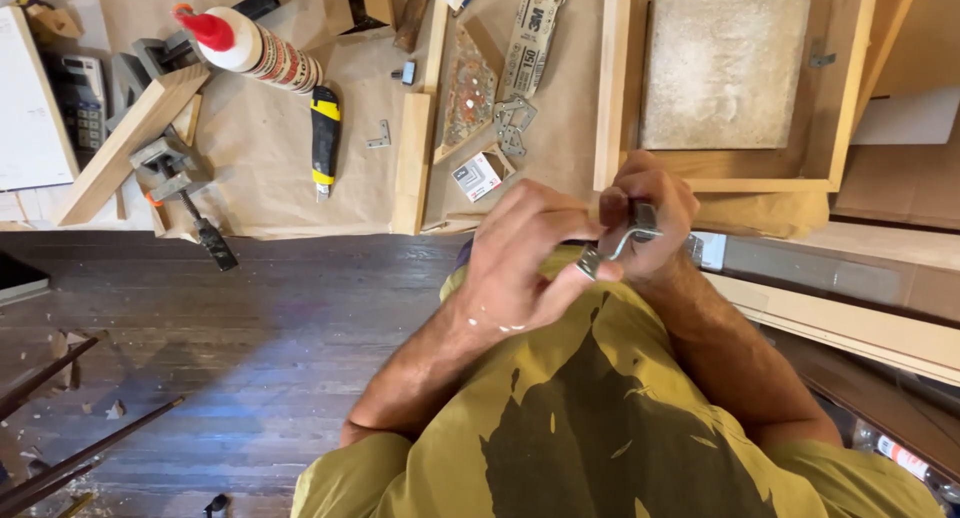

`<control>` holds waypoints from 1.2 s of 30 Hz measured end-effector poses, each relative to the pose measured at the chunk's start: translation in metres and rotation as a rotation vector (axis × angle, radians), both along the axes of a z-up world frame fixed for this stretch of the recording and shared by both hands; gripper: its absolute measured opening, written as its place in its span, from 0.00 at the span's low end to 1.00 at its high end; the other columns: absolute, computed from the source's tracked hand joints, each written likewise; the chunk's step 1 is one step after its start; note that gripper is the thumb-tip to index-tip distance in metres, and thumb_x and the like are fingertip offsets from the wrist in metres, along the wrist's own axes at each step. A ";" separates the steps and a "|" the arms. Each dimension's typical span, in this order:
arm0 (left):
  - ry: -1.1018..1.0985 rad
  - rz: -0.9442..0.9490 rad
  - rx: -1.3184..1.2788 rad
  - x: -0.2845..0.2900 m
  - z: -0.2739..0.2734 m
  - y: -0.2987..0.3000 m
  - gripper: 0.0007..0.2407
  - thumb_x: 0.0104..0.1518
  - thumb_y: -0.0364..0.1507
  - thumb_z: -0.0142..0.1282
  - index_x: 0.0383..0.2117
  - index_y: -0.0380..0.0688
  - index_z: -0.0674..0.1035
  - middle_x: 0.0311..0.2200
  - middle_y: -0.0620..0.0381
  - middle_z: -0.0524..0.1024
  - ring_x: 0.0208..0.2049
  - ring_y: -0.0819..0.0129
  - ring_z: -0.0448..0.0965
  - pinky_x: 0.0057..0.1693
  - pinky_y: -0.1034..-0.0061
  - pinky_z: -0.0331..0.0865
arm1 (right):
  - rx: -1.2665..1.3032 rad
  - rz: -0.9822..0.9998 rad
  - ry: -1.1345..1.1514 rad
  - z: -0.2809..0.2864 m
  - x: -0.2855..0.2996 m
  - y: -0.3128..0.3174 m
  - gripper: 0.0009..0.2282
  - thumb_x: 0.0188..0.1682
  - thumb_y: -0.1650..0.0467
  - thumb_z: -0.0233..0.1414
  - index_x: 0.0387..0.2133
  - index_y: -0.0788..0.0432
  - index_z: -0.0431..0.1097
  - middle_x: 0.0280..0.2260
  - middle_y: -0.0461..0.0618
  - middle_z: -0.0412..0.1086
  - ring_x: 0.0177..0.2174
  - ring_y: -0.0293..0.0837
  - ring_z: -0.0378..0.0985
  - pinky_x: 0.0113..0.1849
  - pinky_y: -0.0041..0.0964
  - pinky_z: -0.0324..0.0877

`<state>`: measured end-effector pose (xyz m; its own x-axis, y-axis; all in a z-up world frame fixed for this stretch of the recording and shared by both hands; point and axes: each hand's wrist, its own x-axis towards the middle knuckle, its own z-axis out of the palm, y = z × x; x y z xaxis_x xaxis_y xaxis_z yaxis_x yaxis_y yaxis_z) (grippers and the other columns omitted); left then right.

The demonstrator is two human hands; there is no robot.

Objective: Preparing metal brackets using pliers and positioning them on a wooden frame for assembly.

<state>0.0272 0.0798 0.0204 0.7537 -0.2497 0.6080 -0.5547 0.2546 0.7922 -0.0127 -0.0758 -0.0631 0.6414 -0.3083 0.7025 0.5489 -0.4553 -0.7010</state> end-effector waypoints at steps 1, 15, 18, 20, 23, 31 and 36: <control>-0.108 0.007 0.115 0.005 0.008 0.002 0.14 0.61 0.40 0.58 0.35 0.39 0.80 0.28 0.51 0.76 0.29 0.57 0.77 0.39 0.64 0.77 | 0.006 -0.033 -0.019 0.000 0.001 0.005 0.13 0.51 0.78 0.55 0.17 0.65 0.62 0.15 0.49 0.56 0.16 0.41 0.53 0.19 0.32 0.57; -0.237 0.095 -0.017 0.003 -0.036 0.012 0.13 0.60 0.34 0.55 0.18 0.43 0.75 0.15 0.57 0.65 0.11 0.64 0.63 0.20 0.71 0.65 | -0.152 -0.105 -0.082 -0.006 0.015 0.033 0.16 0.56 0.74 0.56 0.17 0.64 0.63 0.14 0.49 0.54 0.12 0.44 0.53 0.17 0.34 0.56; -0.241 0.116 -0.074 0.003 -0.042 0.009 0.13 0.59 0.33 0.56 0.17 0.44 0.74 0.14 0.57 0.64 0.10 0.64 0.62 0.20 0.71 0.64 | -0.178 -0.117 -0.088 -0.010 0.017 0.032 0.16 0.56 0.74 0.55 0.17 0.63 0.62 0.14 0.49 0.54 0.12 0.44 0.53 0.17 0.33 0.56; -0.283 0.170 -0.085 0.005 -0.042 0.006 0.13 0.59 0.31 0.57 0.16 0.44 0.73 0.13 0.57 0.64 0.10 0.66 0.61 0.19 0.72 0.63 | -0.195 -0.134 -0.103 -0.008 0.021 0.033 0.16 0.56 0.74 0.55 0.18 0.63 0.62 0.14 0.49 0.53 0.12 0.44 0.52 0.17 0.34 0.56; -0.344 0.185 -0.104 0.014 -0.028 0.005 0.13 0.60 0.28 0.55 0.16 0.42 0.71 0.13 0.55 0.61 0.09 0.63 0.60 0.20 0.72 0.61 | -0.181 -0.128 -0.082 0.003 0.022 0.036 0.16 0.58 0.73 0.54 0.19 0.64 0.61 0.14 0.50 0.53 0.13 0.45 0.52 0.17 0.34 0.55; -0.376 0.165 -0.067 0.016 -0.017 0.009 0.11 0.63 0.28 0.53 0.21 0.39 0.73 0.15 0.53 0.64 0.11 0.65 0.62 0.20 0.72 0.64 | -0.148 -0.030 -0.128 0.009 0.036 0.027 0.16 0.56 0.73 0.55 0.18 0.63 0.62 0.15 0.49 0.56 0.13 0.44 0.53 0.17 0.35 0.56; -0.182 -0.019 0.093 0.008 -0.018 0.028 0.16 0.66 0.40 0.54 0.47 0.39 0.72 0.36 0.46 0.73 0.21 0.68 0.71 0.26 0.74 0.72 | -0.068 0.064 -0.103 0.004 0.034 0.023 0.16 0.57 0.70 0.54 0.20 0.65 0.64 0.17 0.53 0.58 0.15 0.48 0.58 0.19 0.38 0.59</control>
<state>0.0353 0.1079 0.0026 0.6280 -0.3246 0.7073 -0.6866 0.1967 0.6999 0.0213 -0.0530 -0.0586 0.5818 -0.2185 0.7834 0.6455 -0.4619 -0.6082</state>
